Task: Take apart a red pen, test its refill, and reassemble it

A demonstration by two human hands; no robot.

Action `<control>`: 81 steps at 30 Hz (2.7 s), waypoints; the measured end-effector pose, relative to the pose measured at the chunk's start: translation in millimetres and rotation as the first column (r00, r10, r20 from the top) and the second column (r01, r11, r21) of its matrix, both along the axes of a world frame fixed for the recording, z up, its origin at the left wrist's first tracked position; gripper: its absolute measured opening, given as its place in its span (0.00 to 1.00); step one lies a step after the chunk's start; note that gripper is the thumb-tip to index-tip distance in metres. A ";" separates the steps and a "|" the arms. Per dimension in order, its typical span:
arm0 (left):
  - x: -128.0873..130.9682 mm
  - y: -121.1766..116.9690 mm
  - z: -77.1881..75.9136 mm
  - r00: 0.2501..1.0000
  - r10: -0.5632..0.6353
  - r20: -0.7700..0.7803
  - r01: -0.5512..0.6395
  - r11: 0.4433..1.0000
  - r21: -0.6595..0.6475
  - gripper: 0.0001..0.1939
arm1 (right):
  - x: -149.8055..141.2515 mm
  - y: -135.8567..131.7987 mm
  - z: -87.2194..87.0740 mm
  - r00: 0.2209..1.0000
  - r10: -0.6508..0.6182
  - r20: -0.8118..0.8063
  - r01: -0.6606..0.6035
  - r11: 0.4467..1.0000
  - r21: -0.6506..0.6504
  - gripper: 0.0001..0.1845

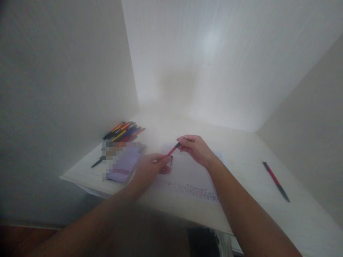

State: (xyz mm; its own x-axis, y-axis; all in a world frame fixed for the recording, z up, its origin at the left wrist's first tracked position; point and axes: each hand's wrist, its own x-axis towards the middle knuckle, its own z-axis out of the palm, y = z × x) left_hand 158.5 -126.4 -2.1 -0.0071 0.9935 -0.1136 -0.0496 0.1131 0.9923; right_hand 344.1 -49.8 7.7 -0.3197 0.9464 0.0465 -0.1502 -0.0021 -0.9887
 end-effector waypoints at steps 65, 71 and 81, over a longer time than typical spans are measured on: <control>-11.7 10.1 -27.4 0.985 0.157 0.066 -0.166 0.974 0.156 0.14 | 37.4 18.9 -10.4 0.915 0.075 0.397 -0.132 0.984 0.117 0.06; -12.2 12.9 -29.8 0.981 0.185 0.051 -0.191 0.970 0.149 0.15 | 52.0 28.9 -18.6 0.838 0.008 0.546 -0.117 0.979 0.164 0.07; -14.7 11.5 -27.0 0.976 0.209 -0.055 -0.193 0.960 0.205 0.12 | 47.4 27.8 -18.4 0.954 -0.039 0.298 -0.009 0.987 0.160 0.16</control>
State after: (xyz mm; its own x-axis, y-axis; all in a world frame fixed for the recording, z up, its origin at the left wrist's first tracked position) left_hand 143.8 -114.9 -29.0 -0.2099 0.9733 0.0926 0.0245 -0.0894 0.9957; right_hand 391.5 -22.0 -10.6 -0.3275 0.9395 0.1000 0.1538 0.1574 -0.9755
